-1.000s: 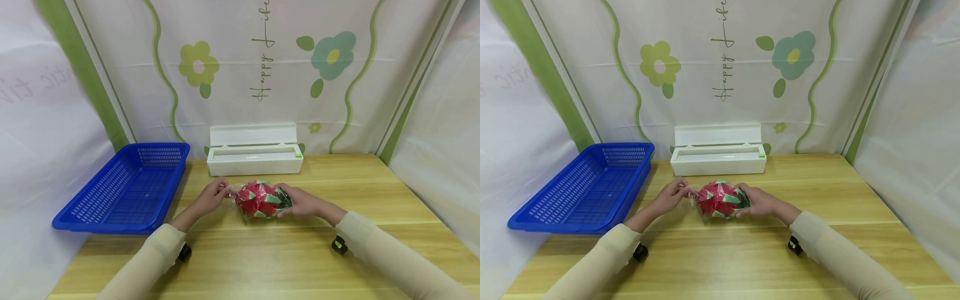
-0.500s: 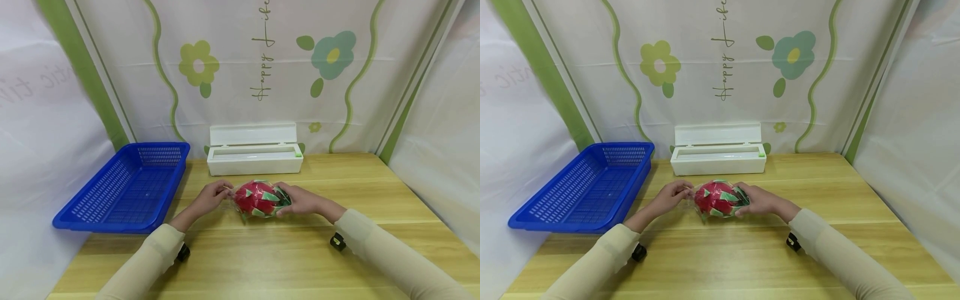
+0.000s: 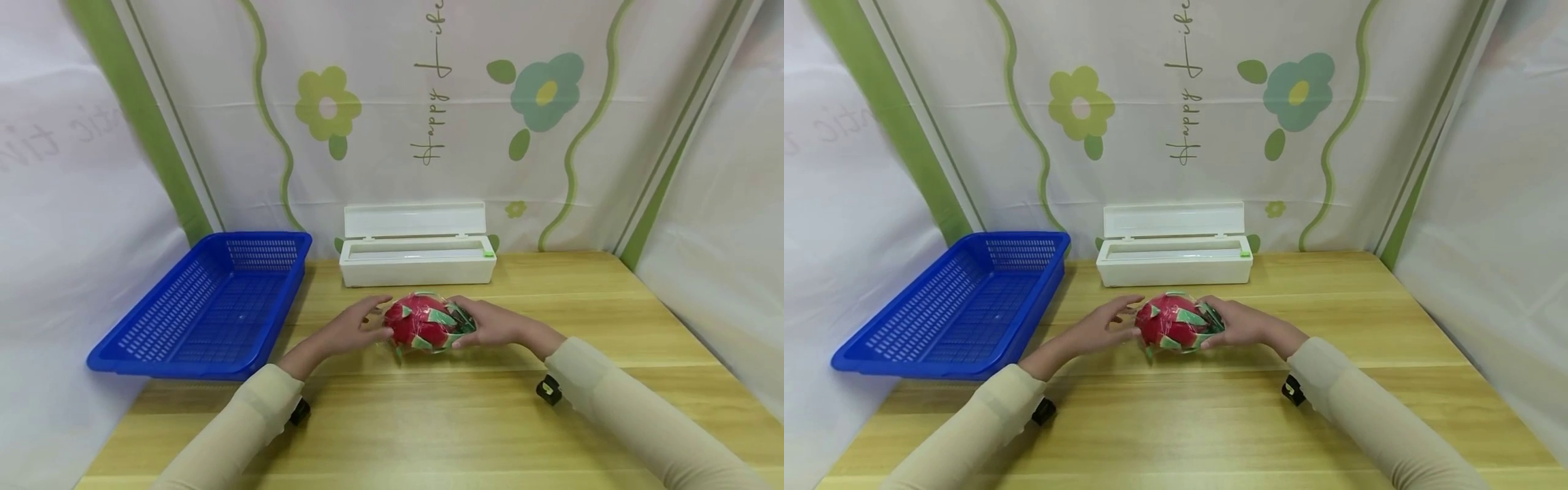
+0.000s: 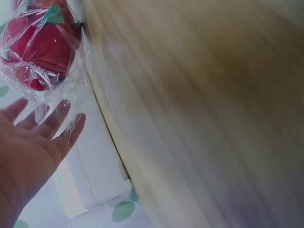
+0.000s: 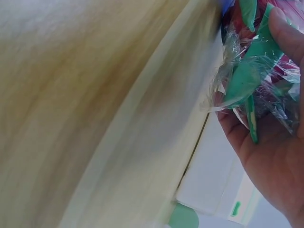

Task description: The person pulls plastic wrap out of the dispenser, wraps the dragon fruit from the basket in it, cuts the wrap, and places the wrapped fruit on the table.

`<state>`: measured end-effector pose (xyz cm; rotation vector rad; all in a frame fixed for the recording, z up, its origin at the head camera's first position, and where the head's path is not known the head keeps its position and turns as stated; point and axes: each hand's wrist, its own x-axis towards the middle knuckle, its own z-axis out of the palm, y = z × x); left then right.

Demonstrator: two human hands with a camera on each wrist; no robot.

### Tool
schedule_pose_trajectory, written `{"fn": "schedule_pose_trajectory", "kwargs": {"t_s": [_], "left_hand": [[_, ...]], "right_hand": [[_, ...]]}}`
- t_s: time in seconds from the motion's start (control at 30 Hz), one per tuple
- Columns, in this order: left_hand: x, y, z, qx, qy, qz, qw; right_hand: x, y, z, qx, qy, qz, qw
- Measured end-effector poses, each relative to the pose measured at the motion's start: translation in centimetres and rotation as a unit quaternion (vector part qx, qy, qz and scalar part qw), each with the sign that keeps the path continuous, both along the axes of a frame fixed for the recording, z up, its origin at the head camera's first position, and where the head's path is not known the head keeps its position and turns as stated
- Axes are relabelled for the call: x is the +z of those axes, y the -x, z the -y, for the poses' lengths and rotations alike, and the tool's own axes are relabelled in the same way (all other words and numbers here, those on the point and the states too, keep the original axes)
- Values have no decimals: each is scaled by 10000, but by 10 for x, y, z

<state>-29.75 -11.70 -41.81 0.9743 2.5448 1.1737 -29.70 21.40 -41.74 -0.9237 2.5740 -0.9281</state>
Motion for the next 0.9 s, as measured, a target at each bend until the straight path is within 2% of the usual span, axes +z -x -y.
{"fn": "schedule_pose_trajectory", "kwargs": {"t_s": [0.17, 0.47, 0.63, 0.73, 0.9], "left_hand": [[1, -2, -2, -219, 299, 36, 9993], [1, 0, -1, -239, -57, -37, 9997], [-2, 2, 1, 222, -331, -209, 9990], [-3, 3, 1, 530, -452, -150, 9975], [-5, 5, 1, 776, -547, -182, 9953]], "right_hand": [[-2, 1, -2, 28, 21, 4, 10000], [-3, 0, -5, 4, 97, 58, 9999], [-4, 0, -6, -9, 151, 100, 9998], [-4, 1, -6, -27, 169, 111, 9998], [-3, 1, -6, -28, 196, 58, 9998]]}}
